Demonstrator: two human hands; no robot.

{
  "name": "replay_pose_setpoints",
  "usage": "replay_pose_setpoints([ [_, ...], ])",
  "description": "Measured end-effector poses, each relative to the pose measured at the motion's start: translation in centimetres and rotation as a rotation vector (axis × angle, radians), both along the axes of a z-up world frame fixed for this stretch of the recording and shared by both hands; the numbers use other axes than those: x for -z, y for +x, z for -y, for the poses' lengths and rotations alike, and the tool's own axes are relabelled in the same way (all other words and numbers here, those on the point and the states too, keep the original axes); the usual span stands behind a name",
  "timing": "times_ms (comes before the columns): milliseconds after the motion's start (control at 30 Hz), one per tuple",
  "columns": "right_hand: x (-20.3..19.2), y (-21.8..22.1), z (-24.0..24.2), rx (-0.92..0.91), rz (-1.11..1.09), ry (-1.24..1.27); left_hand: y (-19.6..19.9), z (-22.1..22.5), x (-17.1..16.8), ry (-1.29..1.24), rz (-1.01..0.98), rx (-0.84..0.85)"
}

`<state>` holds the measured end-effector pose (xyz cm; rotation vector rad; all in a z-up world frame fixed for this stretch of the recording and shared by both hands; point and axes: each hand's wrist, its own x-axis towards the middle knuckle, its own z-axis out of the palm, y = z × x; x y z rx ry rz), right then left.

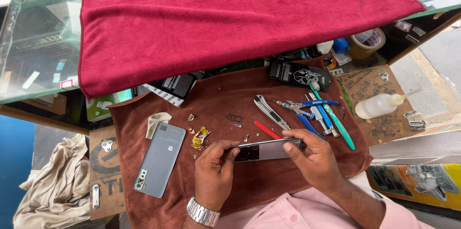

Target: The person uses a power screwdriver to remove screws from the internal frame of a disassembled smartphone. The person holds the phone in one hand and operates the tool with the other, working on the exposed internal components.

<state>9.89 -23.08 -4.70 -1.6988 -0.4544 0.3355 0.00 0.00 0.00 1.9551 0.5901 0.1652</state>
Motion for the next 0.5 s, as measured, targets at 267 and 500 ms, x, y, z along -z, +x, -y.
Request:
replay_pose_setpoints([
  [267,-1.0,-0.6,-1.0,0.060,0.400,-0.185,0.0,0.5,1.7,0.101,0.416,0.033],
  [500,-1.6,0.0,-0.3,0.385,-0.002,0.010,-0.7,2.6,1.1,0.119,0.086,-0.101],
])
